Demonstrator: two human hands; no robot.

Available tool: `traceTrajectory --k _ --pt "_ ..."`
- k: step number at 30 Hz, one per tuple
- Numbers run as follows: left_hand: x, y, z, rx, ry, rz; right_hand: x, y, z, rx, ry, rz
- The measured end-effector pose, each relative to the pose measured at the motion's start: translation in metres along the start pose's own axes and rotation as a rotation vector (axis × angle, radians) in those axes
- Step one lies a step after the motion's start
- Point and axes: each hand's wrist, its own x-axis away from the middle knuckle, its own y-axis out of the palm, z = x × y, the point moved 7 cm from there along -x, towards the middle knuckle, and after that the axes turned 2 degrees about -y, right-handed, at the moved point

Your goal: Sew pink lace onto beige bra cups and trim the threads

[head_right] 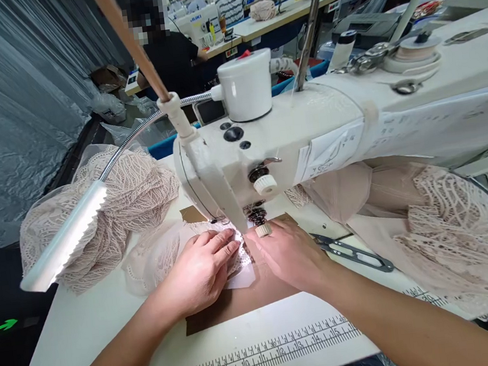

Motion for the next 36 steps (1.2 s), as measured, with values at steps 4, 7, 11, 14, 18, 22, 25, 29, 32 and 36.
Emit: traceTrajectory --k 4,7,11,14,18,22,25,29,32,36 --pt "0.0 0.001 0.001 0.002 0.019 -0.014 0.002 0.0 0.0 0.021 -0.002 0.009" --pt "0.0 0.003 0.004 0.002 0.022 0.002 0.002 -0.001 -0.002 0.026 -0.015 0.009" --pt "0.0 0.004 0.006 0.0 0.019 0.017 0.001 0.001 -0.007 -0.042 -0.066 -0.031" --pt "0.0 0.004 0.004 0.005 0.023 0.021 0.001 0.004 -0.007 -0.05 -0.046 -0.052" --pt "-0.003 0.005 0.001 0.006 0.032 0.024 0.004 0.006 -0.005 -0.037 -0.02 -0.062" --pt "-0.005 0.004 -0.003 0.017 0.023 0.033 0.01 0.009 -0.008 -0.105 -0.092 -0.089" --pt "-0.004 0.001 -0.003 0.049 0.036 0.041 0.014 0.01 -0.012 -0.133 -0.166 -0.107" --pt "0.0 0.0 -0.002 0.077 0.047 0.051 0.015 0.009 -0.016 -0.127 -0.197 -0.098" --pt "0.0 0.002 -0.001 0.073 0.044 0.049 0.014 0.007 -0.018 -0.114 -0.19 -0.083" --pt "-0.005 0.004 -0.004 0.058 0.036 0.042 0.013 0.005 -0.02 -0.092 -0.179 -0.054"
